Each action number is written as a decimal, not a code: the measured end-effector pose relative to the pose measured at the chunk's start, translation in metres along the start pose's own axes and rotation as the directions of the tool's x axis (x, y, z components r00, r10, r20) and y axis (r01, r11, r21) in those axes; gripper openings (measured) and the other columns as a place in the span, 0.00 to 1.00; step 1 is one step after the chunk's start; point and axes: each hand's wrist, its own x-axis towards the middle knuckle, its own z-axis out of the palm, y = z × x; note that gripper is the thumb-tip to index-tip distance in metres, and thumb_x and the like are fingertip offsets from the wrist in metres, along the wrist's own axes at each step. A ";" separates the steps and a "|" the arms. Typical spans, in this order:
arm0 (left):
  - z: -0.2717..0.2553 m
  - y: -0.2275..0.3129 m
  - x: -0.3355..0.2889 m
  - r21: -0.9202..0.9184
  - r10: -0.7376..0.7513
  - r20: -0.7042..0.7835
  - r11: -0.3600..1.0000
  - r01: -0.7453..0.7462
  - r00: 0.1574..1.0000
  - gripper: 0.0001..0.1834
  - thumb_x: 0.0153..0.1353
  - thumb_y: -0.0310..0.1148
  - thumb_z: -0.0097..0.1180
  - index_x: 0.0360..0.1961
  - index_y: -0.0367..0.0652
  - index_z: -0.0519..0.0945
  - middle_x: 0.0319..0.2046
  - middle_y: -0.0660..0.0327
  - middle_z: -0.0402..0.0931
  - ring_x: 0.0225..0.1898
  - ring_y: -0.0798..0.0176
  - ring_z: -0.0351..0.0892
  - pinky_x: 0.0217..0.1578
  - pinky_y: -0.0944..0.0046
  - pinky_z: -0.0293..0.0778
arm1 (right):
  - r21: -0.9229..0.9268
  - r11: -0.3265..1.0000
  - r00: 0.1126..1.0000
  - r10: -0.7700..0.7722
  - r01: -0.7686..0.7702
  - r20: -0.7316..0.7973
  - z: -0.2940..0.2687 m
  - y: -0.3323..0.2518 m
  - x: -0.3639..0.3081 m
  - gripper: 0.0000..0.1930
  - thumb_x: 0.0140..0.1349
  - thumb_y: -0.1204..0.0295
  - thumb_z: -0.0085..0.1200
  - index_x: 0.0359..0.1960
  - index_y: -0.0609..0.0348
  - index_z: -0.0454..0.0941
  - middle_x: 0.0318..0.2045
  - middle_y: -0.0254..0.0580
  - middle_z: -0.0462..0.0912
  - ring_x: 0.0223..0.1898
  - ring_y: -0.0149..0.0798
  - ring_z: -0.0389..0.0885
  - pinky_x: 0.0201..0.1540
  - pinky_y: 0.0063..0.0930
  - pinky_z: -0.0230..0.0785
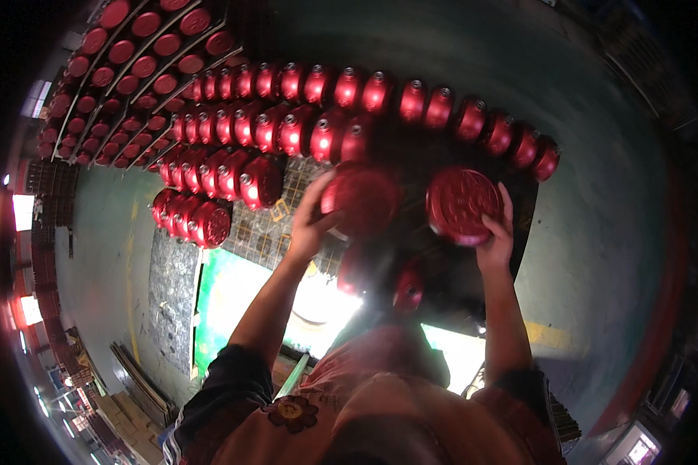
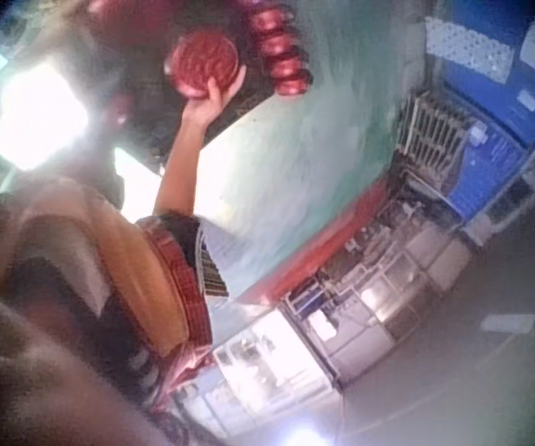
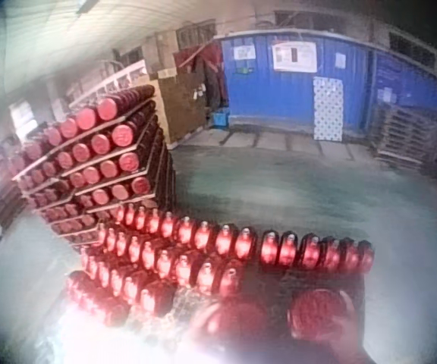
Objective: The person repeatedly picks up red cans from a rack, places them into a metal bowl, and then transfers them onto a conveyor belt. The person handles the cans one at a time or in small groups, moving them between the rack, bowl, and conveyor.
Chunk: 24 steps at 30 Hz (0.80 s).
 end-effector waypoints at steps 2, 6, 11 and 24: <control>-0.050 0.010 -0.065 -0.415 -0.192 -0.054 0.897 0.153 0.980 0.37 0.59 0.27 0.56 0.71 0.43 0.62 0.67 0.55 0.60 0.71 0.56 0.56 0.63 0.57 0.66 | 0.162 0.981 0.993 0.098 -0.107 0.061 0.019 -0.001 -0.041 0.38 0.54 0.74 0.53 0.71 0.51 0.58 0.66 0.46 0.65 0.68 0.49 0.64 0.71 0.47 0.56; -0.108 0.006 -0.213 -0.895 -0.475 -0.154 0.438 0.081 0.866 0.35 0.60 0.28 0.55 0.70 0.43 0.62 0.66 0.54 0.62 0.69 0.55 0.58 0.62 0.56 0.67 | 0.432 0.831 0.924 0.229 -0.349 0.306 0.073 0.058 -0.132 0.32 0.65 0.65 0.51 0.71 0.52 0.59 0.66 0.47 0.66 0.67 0.48 0.65 0.71 0.44 0.55; -0.121 -0.034 -0.364 -0.983 -0.605 -0.145 -0.005 -0.185 0.783 0.33 0.61 0.30 0.53 0.69 0.42 0.63 0.65 0.54 0.63 0.67 0.55 0.60 0.60 0.55 0.69 | -0.191 0.948 0.743 0.319 -0.256 0.588 0.157 0.161 -0.227 0.27 0.65 0.72 0.55 0.66 0.60 0.64 0.62 0.44 0.71 0.63 0.39 0.69 0.66 0.33 0.62; -0.158 -0.042 -0.469 -0.894 -0.599 -0.236 -0.176 -0.413 0.766 0.28 0.65 0.35 0.50 0.66 0.40 0.65 0.61 0.53 0.68 0.62 0.54 0.67 0.57 0.53 0.72 | -0.092 0.769 0.541 0.524 -0.633 0.658 0.232 0.294 -0.314 0.26 0.70 0.55 0.47 0.60 0.64 0.69 0.55 0.47 0.77 0.54 0.41 0.79 0.61 0.37 0.71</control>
